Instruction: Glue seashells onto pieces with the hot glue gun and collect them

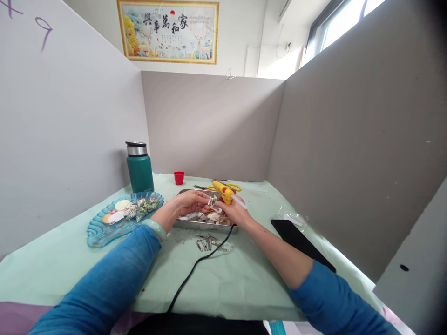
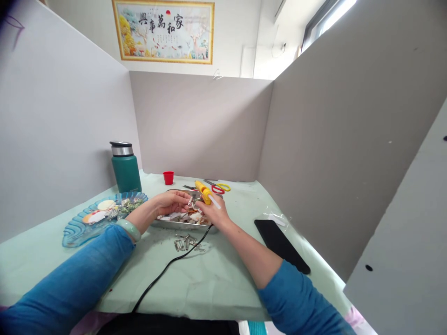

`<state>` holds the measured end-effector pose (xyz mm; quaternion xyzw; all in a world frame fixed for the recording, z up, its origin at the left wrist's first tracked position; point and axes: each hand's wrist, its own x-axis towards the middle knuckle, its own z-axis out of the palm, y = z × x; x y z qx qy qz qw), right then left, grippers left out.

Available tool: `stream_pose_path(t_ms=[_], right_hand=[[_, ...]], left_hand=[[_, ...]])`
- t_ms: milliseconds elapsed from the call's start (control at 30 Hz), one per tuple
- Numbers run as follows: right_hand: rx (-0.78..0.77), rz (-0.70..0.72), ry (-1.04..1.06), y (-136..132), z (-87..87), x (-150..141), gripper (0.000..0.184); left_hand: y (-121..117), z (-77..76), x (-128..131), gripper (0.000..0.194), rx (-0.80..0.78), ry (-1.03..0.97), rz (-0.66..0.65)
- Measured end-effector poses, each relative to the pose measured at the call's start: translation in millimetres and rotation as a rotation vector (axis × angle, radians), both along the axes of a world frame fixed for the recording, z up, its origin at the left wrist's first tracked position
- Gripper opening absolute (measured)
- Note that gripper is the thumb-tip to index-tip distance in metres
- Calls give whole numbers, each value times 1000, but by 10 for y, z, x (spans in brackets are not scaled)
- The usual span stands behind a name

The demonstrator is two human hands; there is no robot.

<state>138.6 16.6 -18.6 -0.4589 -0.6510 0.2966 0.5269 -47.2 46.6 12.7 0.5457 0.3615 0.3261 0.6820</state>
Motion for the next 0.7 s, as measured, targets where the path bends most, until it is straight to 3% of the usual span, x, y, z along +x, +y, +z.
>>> stream_pose_path(t_ms=[200,367,533,700], right_hand=[[13,-6,-164,-12,1,3,20],[-67,80,-10,-95,82,18,28],[-120,195,209,-120,138,39,33],[-130,295,197,-177,176,44,37]], left_hand=[[-10,5,-2,15,9,-30,26],[-6,-1,8,25,100,-88,157],[-34,36,26,20,201,-140,314],[-81,104,45,21,309,-197,439]])
